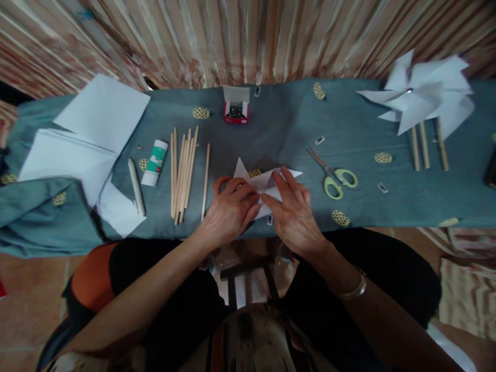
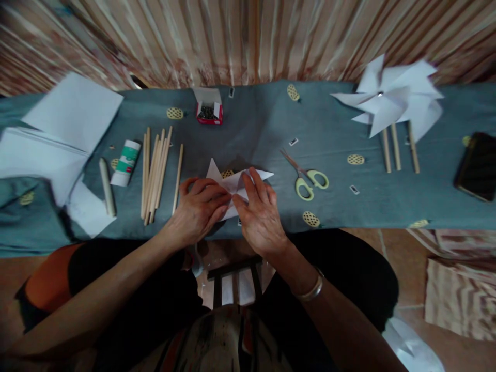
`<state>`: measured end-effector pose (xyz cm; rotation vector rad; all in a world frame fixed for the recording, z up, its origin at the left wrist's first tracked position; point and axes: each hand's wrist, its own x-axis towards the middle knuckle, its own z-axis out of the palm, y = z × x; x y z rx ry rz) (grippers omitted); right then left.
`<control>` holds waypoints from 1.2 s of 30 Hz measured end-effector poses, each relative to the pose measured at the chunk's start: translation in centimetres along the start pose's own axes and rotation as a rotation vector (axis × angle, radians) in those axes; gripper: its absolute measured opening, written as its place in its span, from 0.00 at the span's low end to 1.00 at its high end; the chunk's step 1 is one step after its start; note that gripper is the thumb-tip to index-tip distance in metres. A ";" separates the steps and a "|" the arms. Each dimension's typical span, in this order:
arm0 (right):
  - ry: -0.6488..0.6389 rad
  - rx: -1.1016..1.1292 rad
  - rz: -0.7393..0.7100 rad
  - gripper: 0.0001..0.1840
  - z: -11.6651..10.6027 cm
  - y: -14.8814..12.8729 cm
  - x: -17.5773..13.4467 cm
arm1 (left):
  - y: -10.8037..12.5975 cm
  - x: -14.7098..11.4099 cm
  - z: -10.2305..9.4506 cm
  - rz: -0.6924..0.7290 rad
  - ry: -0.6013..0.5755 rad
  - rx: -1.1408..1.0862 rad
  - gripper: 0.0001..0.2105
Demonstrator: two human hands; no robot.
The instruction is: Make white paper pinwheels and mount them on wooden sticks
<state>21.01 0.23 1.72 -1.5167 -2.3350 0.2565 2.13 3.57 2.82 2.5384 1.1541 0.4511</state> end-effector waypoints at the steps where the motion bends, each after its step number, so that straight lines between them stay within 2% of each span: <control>1: -0.002 0.004 0.000 0.17 0.0 0.1 0.0 | -0.1 0.0 0.0 -0.002 0.008 -0.013 0.15; 6: -0.008 0.022 0.002 0.19 -0.1 0.2 -0.1 | -0.1 -0.4 -0.1 -0.007 0.048 -0.058 0.18; 17: -0.008 0.019 -0.016 0.18 -0.1 0.4 -0.3 | 0.0 -0.9 0.1 0.027 0.030 -0.023 0.20; 27: -0.011 0.053 0.017 0.18 0.0 -0.3 -0.1 | 0.5 -0.8 0.1 0.024 0.008 0.075 0.17; 36: -0.003 0.045 0.029 0.20 0.0 -0.2 -0.2 | 0.6 -1.0 0.2 0.082 -0.005 0.099 0.15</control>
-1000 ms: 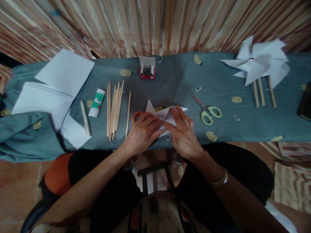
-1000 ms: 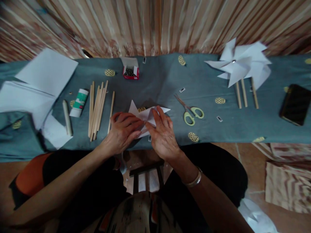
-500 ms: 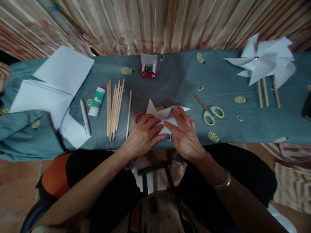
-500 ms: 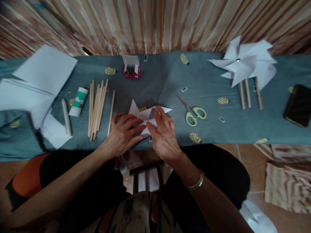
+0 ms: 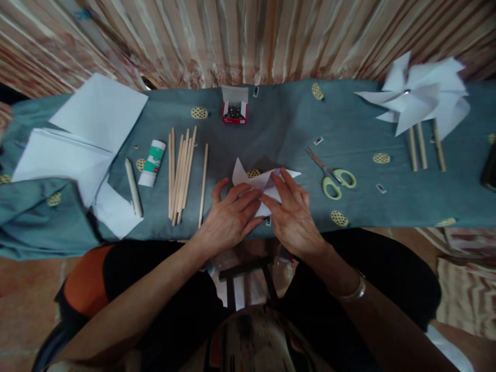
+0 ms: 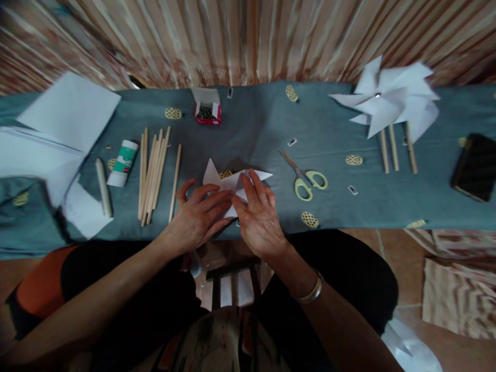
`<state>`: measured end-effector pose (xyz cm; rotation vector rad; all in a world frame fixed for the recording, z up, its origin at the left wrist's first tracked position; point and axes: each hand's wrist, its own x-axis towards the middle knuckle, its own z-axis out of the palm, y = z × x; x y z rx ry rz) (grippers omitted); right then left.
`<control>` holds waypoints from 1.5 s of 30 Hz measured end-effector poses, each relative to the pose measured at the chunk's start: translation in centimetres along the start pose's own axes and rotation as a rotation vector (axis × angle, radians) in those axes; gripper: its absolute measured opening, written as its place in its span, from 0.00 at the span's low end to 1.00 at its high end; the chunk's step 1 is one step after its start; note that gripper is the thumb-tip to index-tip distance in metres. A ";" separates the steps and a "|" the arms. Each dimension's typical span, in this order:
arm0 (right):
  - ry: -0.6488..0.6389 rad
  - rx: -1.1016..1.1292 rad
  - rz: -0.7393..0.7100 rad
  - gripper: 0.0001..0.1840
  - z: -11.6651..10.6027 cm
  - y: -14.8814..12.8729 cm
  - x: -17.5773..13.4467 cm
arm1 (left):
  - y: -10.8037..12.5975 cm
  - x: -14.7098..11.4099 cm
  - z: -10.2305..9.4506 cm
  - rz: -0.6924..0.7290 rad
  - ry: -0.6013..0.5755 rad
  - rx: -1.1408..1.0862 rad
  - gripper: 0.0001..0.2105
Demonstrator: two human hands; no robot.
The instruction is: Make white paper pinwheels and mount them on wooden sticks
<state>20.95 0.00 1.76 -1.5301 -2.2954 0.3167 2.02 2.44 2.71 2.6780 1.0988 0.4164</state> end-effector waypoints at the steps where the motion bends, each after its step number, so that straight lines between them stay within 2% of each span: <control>1: 0.000 0.006 0.002 0.20 0.0 0.0 0.0 | -0.1 0.1 0.0 0.009 -0.010 -0.009 0.15; 6: -0.002 0.004 0.003 0.21 0.0 0.0 0.0 | -0.7 0.7 -0.3 0.041 -0.067 -0.062 0.14; 13: -0.006 0.033 0.015 0.22 0.0 -0.2 0.1 | -0.9 1.2 -0.3 0.025 -0.074 -0.135 0.13; 20: 0.004 0.007 0.018 0.18 0.0 -0.3 0.1 | -1.1 1.0 -0.3 0.006 -0.037 -0.147 0.12; 27: 0.015 0.000 0.010 0.17 -0.1 -0.2 0.1 | -1.3 0.1 0.0 -0.010 0.093 -0.103 0.14; 37: 0.038 -0.012 -0.019 0.19 0.2 0.0 -0.1 | -1.5 0.0 0.5 -0.012 0.096 0.015 0.12; 45: 0.018 -0.015 -0.012 0.20 0.3 0.1 -0.1 | -1.7 0.0 1.0 -0.020 0.096 -0.010 0.13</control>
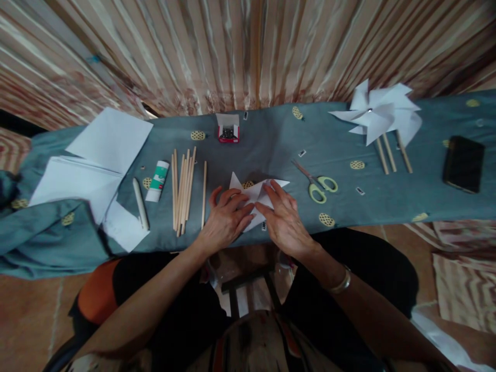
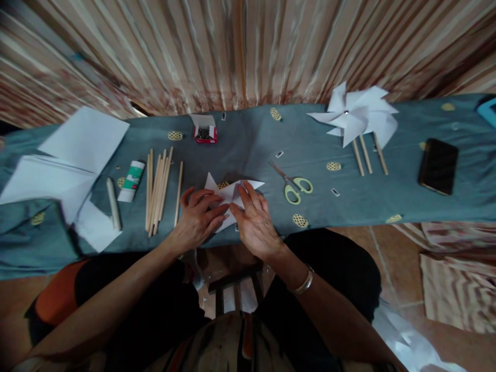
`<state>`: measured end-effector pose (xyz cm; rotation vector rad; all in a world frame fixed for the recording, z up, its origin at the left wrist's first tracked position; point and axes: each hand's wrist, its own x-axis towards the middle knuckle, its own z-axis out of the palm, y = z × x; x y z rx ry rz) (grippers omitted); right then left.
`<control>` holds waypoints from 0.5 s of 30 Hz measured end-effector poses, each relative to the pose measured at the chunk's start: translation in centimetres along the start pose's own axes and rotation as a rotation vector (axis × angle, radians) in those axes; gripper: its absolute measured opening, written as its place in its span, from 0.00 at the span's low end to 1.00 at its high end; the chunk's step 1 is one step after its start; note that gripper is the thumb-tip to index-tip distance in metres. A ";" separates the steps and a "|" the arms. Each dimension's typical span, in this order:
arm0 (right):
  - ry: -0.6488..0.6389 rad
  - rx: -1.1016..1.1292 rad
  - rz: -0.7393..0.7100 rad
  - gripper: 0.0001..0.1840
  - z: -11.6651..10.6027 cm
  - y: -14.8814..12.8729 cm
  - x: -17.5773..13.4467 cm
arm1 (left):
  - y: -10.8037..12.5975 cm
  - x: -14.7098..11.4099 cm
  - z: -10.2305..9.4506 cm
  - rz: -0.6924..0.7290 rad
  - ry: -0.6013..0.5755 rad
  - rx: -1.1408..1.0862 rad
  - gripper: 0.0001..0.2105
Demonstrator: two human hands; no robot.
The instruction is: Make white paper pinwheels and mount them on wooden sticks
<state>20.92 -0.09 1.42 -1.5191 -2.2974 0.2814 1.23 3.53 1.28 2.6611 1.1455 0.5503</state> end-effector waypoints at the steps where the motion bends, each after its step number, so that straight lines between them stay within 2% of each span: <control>1: -0.003 -0.006 0.000 0.19 0.0 0.0 0.0 | 0.0 0.1 0.0 0.002 -0.007 0.002 0.13; 15: -0.047 0.021 0.007 0.21 -0.3 0.2 -0.3 | -0.2 -0.1 0.6 0.009 0.031 -0.038 0.16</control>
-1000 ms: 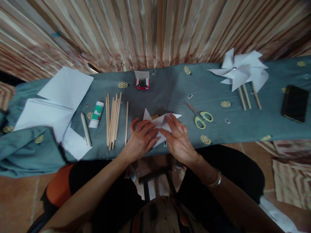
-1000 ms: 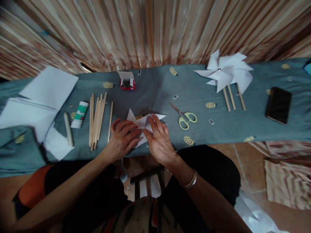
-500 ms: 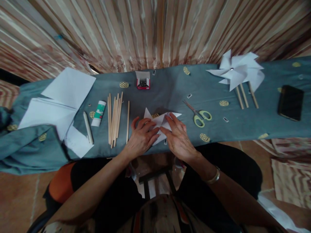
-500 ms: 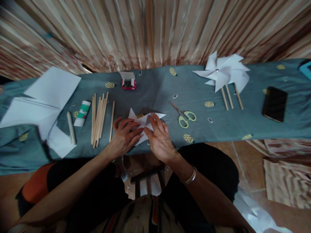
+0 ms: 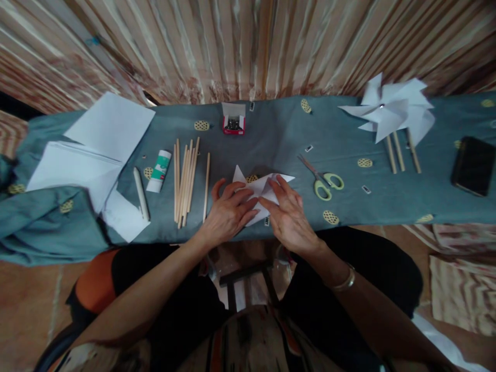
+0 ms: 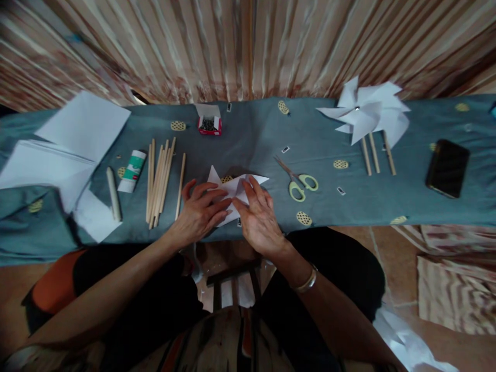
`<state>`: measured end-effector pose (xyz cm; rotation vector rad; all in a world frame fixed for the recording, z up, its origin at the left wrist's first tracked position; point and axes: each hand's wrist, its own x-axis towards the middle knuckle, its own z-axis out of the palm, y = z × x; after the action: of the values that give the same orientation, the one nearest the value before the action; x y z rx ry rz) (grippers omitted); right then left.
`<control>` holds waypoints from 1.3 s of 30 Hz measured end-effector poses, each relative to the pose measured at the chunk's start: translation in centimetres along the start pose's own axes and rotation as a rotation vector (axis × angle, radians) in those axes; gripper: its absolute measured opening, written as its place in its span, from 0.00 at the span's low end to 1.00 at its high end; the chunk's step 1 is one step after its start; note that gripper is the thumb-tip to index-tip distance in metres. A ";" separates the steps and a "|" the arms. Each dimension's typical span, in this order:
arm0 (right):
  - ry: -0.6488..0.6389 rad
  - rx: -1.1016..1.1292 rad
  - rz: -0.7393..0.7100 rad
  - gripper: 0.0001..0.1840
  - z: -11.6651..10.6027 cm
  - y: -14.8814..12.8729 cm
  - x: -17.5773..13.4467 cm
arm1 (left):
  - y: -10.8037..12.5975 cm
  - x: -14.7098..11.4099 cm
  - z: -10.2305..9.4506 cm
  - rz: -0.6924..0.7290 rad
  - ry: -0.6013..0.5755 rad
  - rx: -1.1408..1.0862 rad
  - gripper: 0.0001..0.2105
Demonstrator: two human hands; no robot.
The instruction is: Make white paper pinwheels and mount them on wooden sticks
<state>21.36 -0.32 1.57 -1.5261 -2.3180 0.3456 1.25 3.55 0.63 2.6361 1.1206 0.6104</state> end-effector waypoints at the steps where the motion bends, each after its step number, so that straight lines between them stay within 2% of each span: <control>1: -0.002 0.007 0.001 0.21 0.0 0.0 0.0 | 0.0 0.0 0.0 -0.005 -0.003 -0.011 0.16; 18: -0.032 0.053 -0.009 0.24 -0.1 0.0 0.1 | 0.2 0.7 -0.4 -0.018 -0.060 -0.056 0.16; 25: -0.073 -0.012 -0.041 0.25 -0.9 -0.5 0.6 | -0.5 0.4 -0.5 -0.029 0.023 -0.076 0.16; 33: -0.006 -0.067 -0.103 0.20 -0.3 -0.1 0.5 | -0.8 0.0 -1.4 -0.071 0.061 -0.077 0.15; 39: 0.007 -0.026 -0.027 0.17 0.1 -0.1 0.8 | -1.2 -0.1 -2.0 -0.113 0.116 -0.068 0.15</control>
<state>20.95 0.34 1.59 -1.5045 -2.3435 0.3039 -0.47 4.32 1.93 2.4890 1.2481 0.7725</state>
